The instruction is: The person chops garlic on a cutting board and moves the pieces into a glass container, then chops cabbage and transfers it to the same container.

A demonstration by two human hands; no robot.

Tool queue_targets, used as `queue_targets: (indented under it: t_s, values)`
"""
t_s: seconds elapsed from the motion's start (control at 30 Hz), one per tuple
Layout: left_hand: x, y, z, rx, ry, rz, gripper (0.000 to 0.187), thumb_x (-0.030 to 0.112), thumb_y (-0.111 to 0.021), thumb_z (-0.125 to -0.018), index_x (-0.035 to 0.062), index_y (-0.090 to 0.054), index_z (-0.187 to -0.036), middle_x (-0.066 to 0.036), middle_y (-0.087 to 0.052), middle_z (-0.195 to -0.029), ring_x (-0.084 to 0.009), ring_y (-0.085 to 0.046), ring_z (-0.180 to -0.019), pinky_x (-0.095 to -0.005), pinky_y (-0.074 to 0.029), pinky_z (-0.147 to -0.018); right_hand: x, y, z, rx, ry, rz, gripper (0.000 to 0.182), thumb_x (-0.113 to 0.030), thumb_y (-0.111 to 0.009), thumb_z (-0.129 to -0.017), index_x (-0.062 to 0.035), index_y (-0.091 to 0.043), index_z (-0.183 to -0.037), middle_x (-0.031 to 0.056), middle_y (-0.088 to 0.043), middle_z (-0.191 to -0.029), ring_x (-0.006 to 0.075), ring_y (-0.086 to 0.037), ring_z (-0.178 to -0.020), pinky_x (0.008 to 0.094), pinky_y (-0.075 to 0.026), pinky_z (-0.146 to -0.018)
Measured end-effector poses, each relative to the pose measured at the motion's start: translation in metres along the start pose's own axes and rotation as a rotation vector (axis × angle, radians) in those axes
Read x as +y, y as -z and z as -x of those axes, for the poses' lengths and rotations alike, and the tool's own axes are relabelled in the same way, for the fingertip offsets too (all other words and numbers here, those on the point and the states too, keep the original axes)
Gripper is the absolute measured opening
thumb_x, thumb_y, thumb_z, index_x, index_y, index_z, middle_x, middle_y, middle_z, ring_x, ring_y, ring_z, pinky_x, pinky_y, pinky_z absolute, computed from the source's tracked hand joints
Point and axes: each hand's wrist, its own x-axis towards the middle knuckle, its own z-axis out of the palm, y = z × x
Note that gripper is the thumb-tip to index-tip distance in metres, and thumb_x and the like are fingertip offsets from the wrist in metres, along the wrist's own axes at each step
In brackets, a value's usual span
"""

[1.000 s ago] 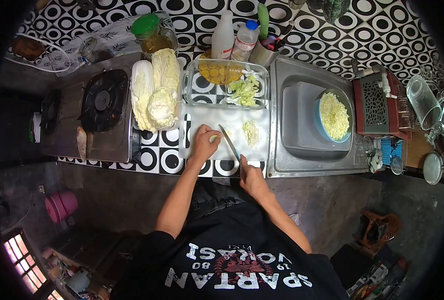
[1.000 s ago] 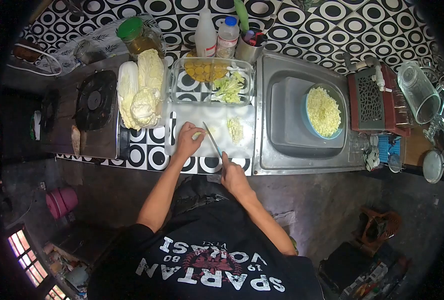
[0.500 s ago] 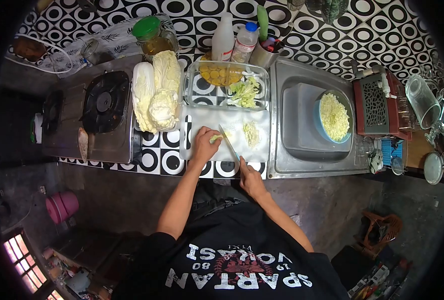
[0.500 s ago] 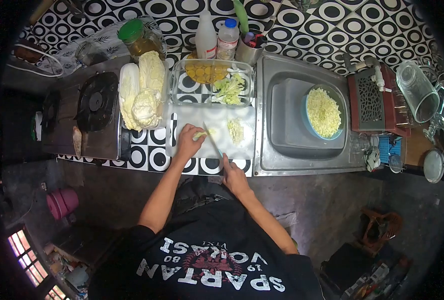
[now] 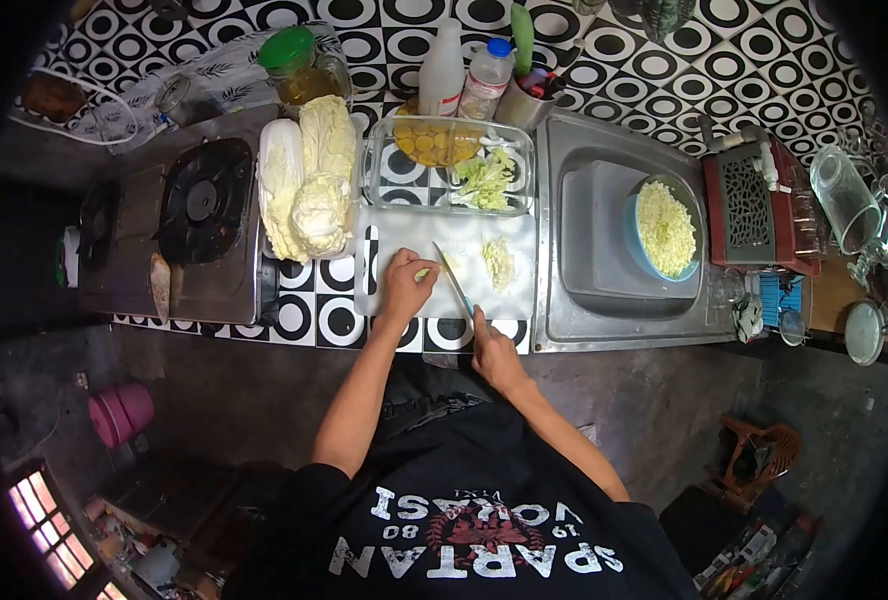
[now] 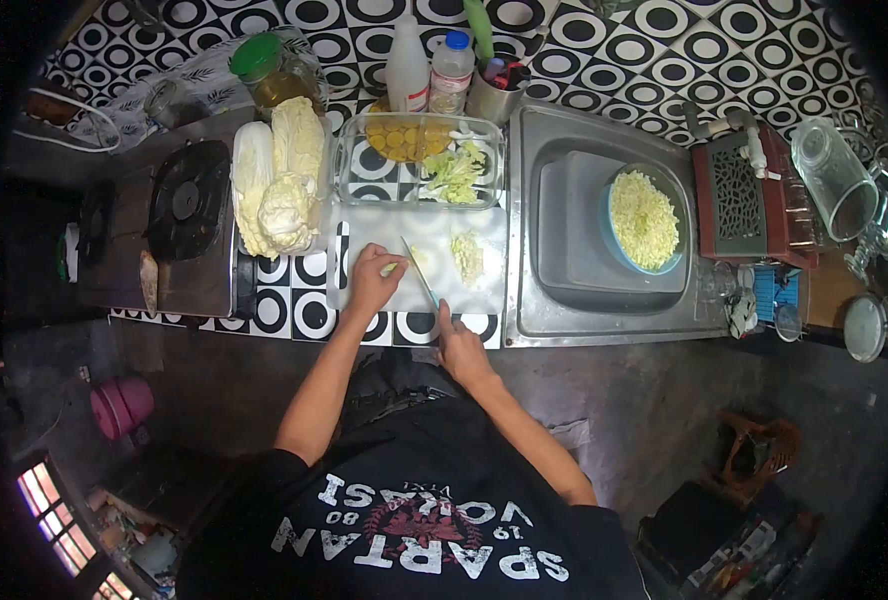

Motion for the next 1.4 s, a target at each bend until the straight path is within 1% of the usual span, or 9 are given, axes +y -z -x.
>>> queue_targets:
  t_s: [0.17, 0.3, 0.37, 0.5, 0.7, 0.83, 0.93, 1.03, 1.4]
  values:
    - [0.002, 0.001, 0.0, -0.021, 0.003, -0.006, 0.013, 0.008, -0.07, -0.067, 0.0074, -0.07, -0.08, -0.009, -0.051, -0.075, -0.0234, -0.054, -0.073, -0.0317, -0.044, -0.064, 0.006, -0.008, -0.019, 0.079, 0.05, 0.017, 0.079, -0.002, -0.061, -0.069, -0.0023, -0.023, -0.137, 0.0246, -0.056, -0.084, 0.0437, -0.057, -0.075, 0.0485, -0.047, -0.068]
    - [0.004, 0.002, -0.001, -0.03, 0.038, -0.01, 0.013, 0.008, -0.07, -0.066, 0.0081, -0.07, -0.08, -0.009, -0.052, -0.075, -0.0237, -0.054, -0.073, -0.0316, -0.044, -0.064, 0.0, -0.002, -0.022, 0.028, 0.004, 0.072, 0.079, -0.001, -0.061, -0.069, -0.0051, -0.023, -0.138, 0.0249, -0.055, -0.086, 0.0438, -0.058, -0.074, 0.049, -0.047, -0.067]
    - [0.004, 0.003, -0.001, -0.039, 0.049, -0.024, 0.013, 0.009, -0.07, -0.066, 0.0083, -0.07, -0.079, -0.009, -0.051, -0.075, -0.0238, -0.054, -0.073, -0.0317, -0.044, -0.064, -0.001, -0.002, -0.007, 0.065, 0.026, 0.065, 0.071, 0.005, -0.055, -0.069, 0.0007, -0.029, -0.134, 0.0221, -0.055, -0.077, 0.0409, -0.056, -0.07, 0.0468, -0.045, -0.064]
    - [0.004, 0.002, -0.001, -0.027, 0.029, -0.023, 0.012, 0.008, -0.07, -0.066, 0.0078, -0.069, -0.078, -0.008, -0.051, -0.075, -0.0238, -0.054, -0.072, -0.0319, -0.044, -0.064, 0.003, -0.002, 0.0, 0.089, 0.046, 0.057, 0.071, 0.005, -0.055, -0.068, 0.001, -0.029, -0.134, 0.0221, -0.056, -0.079, 0.0406, -0.056, -0.07, 0.0466, -0.045, -0.063]
    - [0.001, -0.001, -0.001, -0.043, 0.027, 0.005, 0.011, 0.008, -0.07, -0.066, 0.007, -0.068, -0.077, -0.008, -0.051, -0.075, -0.0239, -0.053, -0.071, -0.0325, -0.044, -0.063, -0.027, 0.033, -0.025, 0.02, -0.029, 0.103, 0.066, 0.003, -0.054, -0.069, 0.0012, -0.033, -0.132, 0.0225, -0.058, -0.076, 0.0395, -0.058, -0.071, 0.0463, -0.046, -0.065]
    - [-0.001, -0.001, -0.001, -0.013, 0.022, 0.0, 0.012, 0.007, -0.071, -0.066, 0.0064, -0.068, -0.077, -0.009, -0.051, -0.075, -0.0239, -0.054, -0.071, -0.0323, -0.044, -0.063, -0.029, 0.029, -0.008, -0.115, -0.091, 0.094, 0.073, -0.001, -0.061, -0.067, 0.0011, -0.029, -0.133, 0.0249, -0.059, -0.081, 0.0419, -0.059, -0.078, 0.0483, -0.047, -0.07]
    - [-0.002, -0.002, 0.0, -0.012, 0.045, 0.0, 0.012, 0.007, -0.071, -0.065, 0.0061, -0.068, -0.077, -0.009, -0.052, -0.076, -0.0241, -0.055, -0.071, -0.0322, -0.045, -0.063, -0.005, -0.004, 0.002, 0.099, 0.051, 0.121, 0.072, 0.0, -0.057, -0.069, -0.0023, -0.03, -0.135, 0.0208, -0.057, -0.078, 0.0403, -0.058, -0.068, 0.0469, -0.047, -0.063]
    - [-0.002, 0.001, -0.001, -0.04, 0.068, -0.008, 0.012, 0.006, -0.071, -0.065, 0.0059, -0.068, -0.076, -0.009, -0.054, -0.077, -0.0241, -0.055, -0.071, -0.0322, -0.045, -0.063, -0.004, -0.008, -0.01, 0.014, -0.008, 0.219, 0.083, -0.004, -0.064, -0.067, -0.0074, -0.023, -0.139, 0.0232, -0.057, -0.088, 0.0431, -0.059, -0.074, 0.049, -0.048, -0.067]
    - [0.002, 0.002, 0.0, -0.029, 0.182, 0.049, 0.013, 0.011, -0.075, -0.066, 0.0055, -0.068, -0.074, -0.009, -0.056, -0.075, -0.0211, -0.057, -0.066, -0.0308, -0.047, -0.061, 0.009, -0.004, 0.003, 0.071, -0.025, 0.05, 0.074, -0.001, -0.058, -0.068, -0.0065, -0.029, -0.136, 0.0229, -0.057, -0.079, 0.041, -0.059, -0.072, 0.0477, -0.048, -0.065]
